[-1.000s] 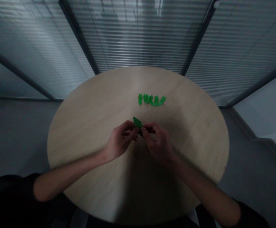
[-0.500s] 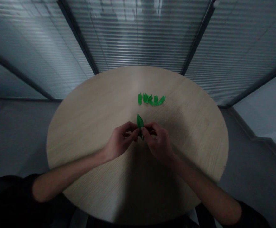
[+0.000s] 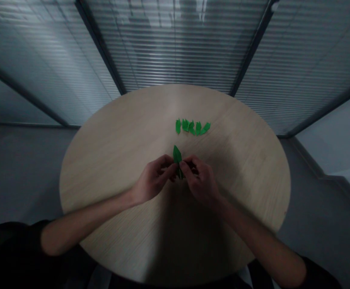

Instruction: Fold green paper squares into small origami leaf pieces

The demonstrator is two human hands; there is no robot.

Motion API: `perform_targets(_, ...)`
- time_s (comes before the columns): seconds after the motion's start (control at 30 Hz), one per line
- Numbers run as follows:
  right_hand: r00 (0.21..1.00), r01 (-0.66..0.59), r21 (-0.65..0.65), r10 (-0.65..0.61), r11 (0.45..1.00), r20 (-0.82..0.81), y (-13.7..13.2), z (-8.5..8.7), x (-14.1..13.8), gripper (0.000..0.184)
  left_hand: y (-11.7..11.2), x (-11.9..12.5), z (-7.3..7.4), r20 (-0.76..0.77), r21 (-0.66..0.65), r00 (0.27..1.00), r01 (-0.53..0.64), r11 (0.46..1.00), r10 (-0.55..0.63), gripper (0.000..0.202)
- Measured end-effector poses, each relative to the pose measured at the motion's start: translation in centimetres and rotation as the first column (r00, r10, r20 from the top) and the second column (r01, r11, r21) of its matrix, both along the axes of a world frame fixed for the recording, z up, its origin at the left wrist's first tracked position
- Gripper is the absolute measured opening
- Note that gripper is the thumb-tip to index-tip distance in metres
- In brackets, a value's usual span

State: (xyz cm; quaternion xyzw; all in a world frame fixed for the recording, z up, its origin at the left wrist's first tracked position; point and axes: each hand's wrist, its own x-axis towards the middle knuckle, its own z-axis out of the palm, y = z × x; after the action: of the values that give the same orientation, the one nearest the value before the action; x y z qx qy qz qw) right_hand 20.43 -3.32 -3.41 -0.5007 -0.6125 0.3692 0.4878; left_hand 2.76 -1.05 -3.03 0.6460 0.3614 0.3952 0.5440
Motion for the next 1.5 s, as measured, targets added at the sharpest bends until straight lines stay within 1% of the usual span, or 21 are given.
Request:
perform_targets(0.07, 0.999, -0.018, -0.002, 0.018, 1.000, 0.046, 0.01, 0.05, 0.08, 0.032, 0.07, 0.07, -0.08, 0.023, -0.032, 1.000, 0.017, 0.999, -0.016, 0.025)
perform_targets(0.17, 0.995, -0.032, 0.006, 0.031, 0.999, 0.099, -0.09, 0.20, 0.08, 0.034, 0.18, 0.10, -0.02, 0.034, -0.046, 0.999, 0.035, 0.998, -0.033, 0.024)
perform_targets(0.4, 0.994, -0.078, -0.017, 0.080, 0.997, 0.079, -0.23, 0.28, 0.01, 0.032, 0.29, 0.02, 0.37, 0.043, -0.052, 0.995, 0.094, 0.994, -0.092, 0.026)
perform_targets(0.63, 0.987, -0.077, -0.023, 0.079, 0.997, 0.137, -0.10, 0.23, 0.05, 0.035, 0.12, 0.10, 0.17, 0.090, -0.049, 0.992, 0.089, 0.995, -0.084, 0.029)
perform_targets(0.77, 0.989, -0.080, -0.024, 0.082, 0.997, 0.120, -0.13, 0.36, 0.02, 0.035, 0.17, 0.10, 0.23, 0.090, -0.053, 0.992, 0.092, 0.994, -0.087, 0.030)
perform_targets(0.97, 0.993, -0.066, -0.043, 0.069, 0.997, 0.091, -0.18, 0.25, 0.11, 0.035, 0.27, 0.00, 0.38, 0.039, -0.049, 0.994, 0.102, 0.994, -0.100, 0.031)
perform_targets(1.1, 0.994, -0.099, -0.069, 0.102, 0.993, 0.036, -0.17, 0.30, 0.10, 0.037, 0.29, -0.06, 0.24, 0.061, -0.053, 0.993, 0.100, 0.994, -0.097, 0.031)
perform_targets(1.27, 0.994, -0.110, -0.076, 0.107, 0.991, -0.033, -0.11, 0.44, -0.07, 0.041, 0.29, -0.08, 0.21, 0.098, -0.049, 0.990, 0.110, 0.993, -0.105, 0.032)
perform_targets(1.5, 0.995, -0.099, -0.082, 0.099, 0.992, -0.010, -0.10, 0.31, 0.00, 0.043, 0.26, -0.11, 0.17, 0.120, -0.051, 0.987, 0.111, 0.992, -0.104, 0.034)
